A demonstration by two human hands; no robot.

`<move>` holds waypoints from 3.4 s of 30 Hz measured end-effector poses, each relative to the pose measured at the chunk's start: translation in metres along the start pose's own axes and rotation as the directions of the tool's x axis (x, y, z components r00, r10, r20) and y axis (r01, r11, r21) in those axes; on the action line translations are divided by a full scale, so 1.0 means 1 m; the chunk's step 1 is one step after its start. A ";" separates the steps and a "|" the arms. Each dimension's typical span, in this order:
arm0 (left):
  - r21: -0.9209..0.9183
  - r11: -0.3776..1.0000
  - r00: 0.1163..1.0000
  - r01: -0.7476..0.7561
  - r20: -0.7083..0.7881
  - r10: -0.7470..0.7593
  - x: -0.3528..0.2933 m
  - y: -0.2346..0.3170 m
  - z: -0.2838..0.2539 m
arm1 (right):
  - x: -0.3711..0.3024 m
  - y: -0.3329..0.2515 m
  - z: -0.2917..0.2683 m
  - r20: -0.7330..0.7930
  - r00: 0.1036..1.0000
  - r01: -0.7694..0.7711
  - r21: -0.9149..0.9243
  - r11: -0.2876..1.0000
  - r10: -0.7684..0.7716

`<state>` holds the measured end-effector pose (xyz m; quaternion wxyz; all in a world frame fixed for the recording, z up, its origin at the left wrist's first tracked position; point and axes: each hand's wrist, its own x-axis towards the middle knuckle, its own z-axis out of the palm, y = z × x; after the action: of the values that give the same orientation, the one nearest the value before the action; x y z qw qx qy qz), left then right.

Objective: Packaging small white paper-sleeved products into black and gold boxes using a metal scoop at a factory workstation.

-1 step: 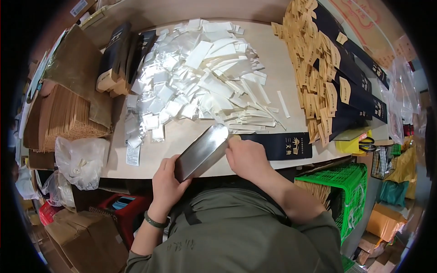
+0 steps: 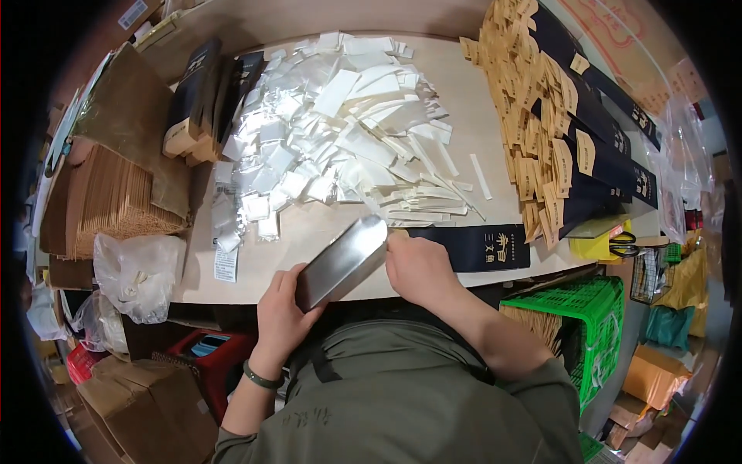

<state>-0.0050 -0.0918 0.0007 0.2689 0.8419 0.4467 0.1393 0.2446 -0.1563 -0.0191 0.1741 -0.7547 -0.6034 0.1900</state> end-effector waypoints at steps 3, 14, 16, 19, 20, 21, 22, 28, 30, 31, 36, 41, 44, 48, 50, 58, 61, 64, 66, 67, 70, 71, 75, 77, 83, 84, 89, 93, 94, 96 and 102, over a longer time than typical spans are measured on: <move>0.138 0.987 0.973 -0.085 0.226 0.052 0.001 -0.005 -0.020 | 0.008 -0.001 0.003 -0.030 0.998 -0.063 0.038 0.997 0.064; 0.202 0.970 0.979 -0.136 -0.122 0.162 0.050 -0.050 -0.036 | 0.021 0.075 -0.078 -0.264 0.924 -0.302 -0.059 0.952 0.277; 0.179 0.984 0.972 -0.002 -0.230 0.043 0.065 -0.060 -0.034 | 0.008 0.124 -0.077 -0.173 0.945 -0.284 -0.008 0.959 0.278; 0.068 0.996 0.994 0.058 -0.098 -0.051 0.087 -0.061 -0.030 | 0.014 0.124 -0.062 -0.237 0.933 -0.264 0.062 0.962 0.271; 0.138 0.990 0.990 0.034 -0.143 -0.014 0.090 -0.063 -0.027 | 0.014 0.121 -0.061 -0.285 0.937 -0.207 0.012 0.978 0.202; 0.208 0.978 0.982 0.013 -0.186 0.027 0.092 -0.063 -0.025 | 0.013 0.119 -0.061 -0.273 0.938 -0.222 0.004 0.975 0.215; 0.214 0.976 0.972 -0.032 -0.223 0.080 0.097 -0.055 -0.030 | 0.018 0.115 -0.062 -0.346 0.924 -0.190 -0.048 0.981 0.162; 0.378 0.908 0.954 -0.182 -0.155 0.256 0.111 -0.053 -0.036 | 0.008 0.069 -0.050 -0.426 0.899 -0.021 0.184 0.983 0.099; 0.312 0.937 0.941 -0.155 -0.244 0.237 0.100 -0.049 -0.035 | 0.000 0.049 -0.038 -0.401 0.916 0.084 0.198 0.977 0.003; 0.238 0.962 0.918 -0.137 -0.335 0.214 0.091 -0.047 -0.032 | -0.005 0.045 -0.031 -0.369 0.927 0.150 0.191 0.970 -0.071; 0.109 0.931 0.920 -0.348 -0.152 0.362 0.026 -0.020 0.009 | 0.004 0.032 -0.008 -0.316 0.889 0.375 0.093 0.922 -0.330; 0.031 0.967 0.952 -0.254 -0.168 0.255 0.026 -0.011 0.024 | 0.012 0.031 0.004 -0.332 0.880 0.389 0.093 0.916 -0.340; 0.019 0.940 0.937 -0.340 -0.084 0.340 0.040 -0.002 0.023 | 0.016 0.010 0.013 -0.337 0.877 0.419 0.187 0.889 -0.342; -0.002 0.962 0.925 -0.273 -0.275 0.262 0.046 -0.016 0.000 | 0.032 0.006 -0.009 -0.543 0.761 0.477 0.098 0.873 -0.355; 0.084 0.948 0.819 -0.305 -0.485 0.307 0.050 -0.047 -0.043 | 0.060 -0.001 -0.039 -0.565 0.819 0.302 0.270 0.914 -0.104; 0.437 0.821 0.775 0.368 -0.631 -0.012 0.117 -0.181 -0.249 | 0.154 0.030 -0.038 0.022 0.983 0.185 -0.179 0.966 -0.184; 0.310 0.877 0.867 0.367 -0.456 -0.202 0.123 -0.166 -0.252 | 0.157 0.041 -0.036 -0.042 0.977 0.195 -0.220 0.956 -0.209; 0.417 0.866 0.883 0.277 -0.466 -0.058 0.118 -0.179 -0.256 | 0.141 0.004 -0.068 -0.091 0.989 0.128 0.130 0.983 -0.116; 0.462 0.837 0.869 0.294 -0.493 -0.033 0.115 -0.178 -0.260 | 0.117 -0.026 -0.073 -0.024 0.976 0.215 0.176 0.961 -0.215; 0.485 0.811 0.861 0.328 -0.506 -0.046 0.119 -0.171 -0.260 | 0.108 -0.040 -0.068 -0.003 0.953 0.297 0.220 0.929 -0.304; 0.543 0.724 0.811 0.426 -0.583 -0.040 0.121 -0.172 -0.261 | 0.076 -0.066 -0.017 0.233 0.828 0.509 0.070 0.858 -0.510; 0.544 0.722 0.814 0.427 -0.578 -0.047 0.115 -0.173 -0.261 | 0.069 -0.066 -0.002 0.304 0.784 0.571 -0.012 0.821 -0.541; -0.012 0.976 0.590 0.219 -0.794 -0.143 0.043 -0.162 -0.232 | 0.048 -0.058 0.003 0.284 0.818 0.524 -0.007 0.852 -0.501; -0.339 0.909 0.441 0.244 -0.796 -0.415 -0.009 -0.162 -0.184 | 0.042 -0.068 0.000 0.256 0.892 0.339 0.167 0.926 -0.372; -0.659 0.735 0.968 0.157 -0.046 -0.248 -0.022 -0.103 -0.050 | 0.022 -0.073 0.010 0.037 0.910 0.411 0.049 0.910 -0.413; -0.674 0.716 0.968 0.180 -0.008 -0.250 -0.021 -0.096 -0.050 | 0.014 -0.066 0.006 0.049 0.939 0.333 0.119 0.935 -0.341; -0.408 0.866 0.956 0.289 0.082 -0.280 -0.004 -0.107 -0.073 | -0.004 -0.021 -0.012 0.014 0.886 0.461 0.076 0.884 -0.463; -0.458 0.872 0.985 0.172 0.110 -0.136 0.019 -0.080 -0.027 | -0.004 -0.019 0.000 -0.022 0.844 0.536 0.070 0.841 -0.536; -0.377 0.926 0.995 0.010 0.094 0.028 0.028 -0.046 -0.011 | -0.001 -0.023 0.002 -0.011 0.838 0.545 0.084 0.834 -0.546; -0.286 0.943 0.974 -0.173 0.094 0.207 0.038 -0.016 0.003 | 0.003 -0.025 0.000 -0.007 0.846 0.531 0.089 0.842 -0.533; -0.267 0.960 0.986 0.089 -0.113 -0.123 0.033 0.003 0.023 | -0.003 -0.019 0.007 -0.063 0.853 0.519 -0.008 0.855 -0.518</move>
<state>0.0269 -0.0733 -0.0169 0.3552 0.7632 0.4853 0.2362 0.2248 -0.1553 -0.0157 0.2414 -0.5691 -0.7776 0.1150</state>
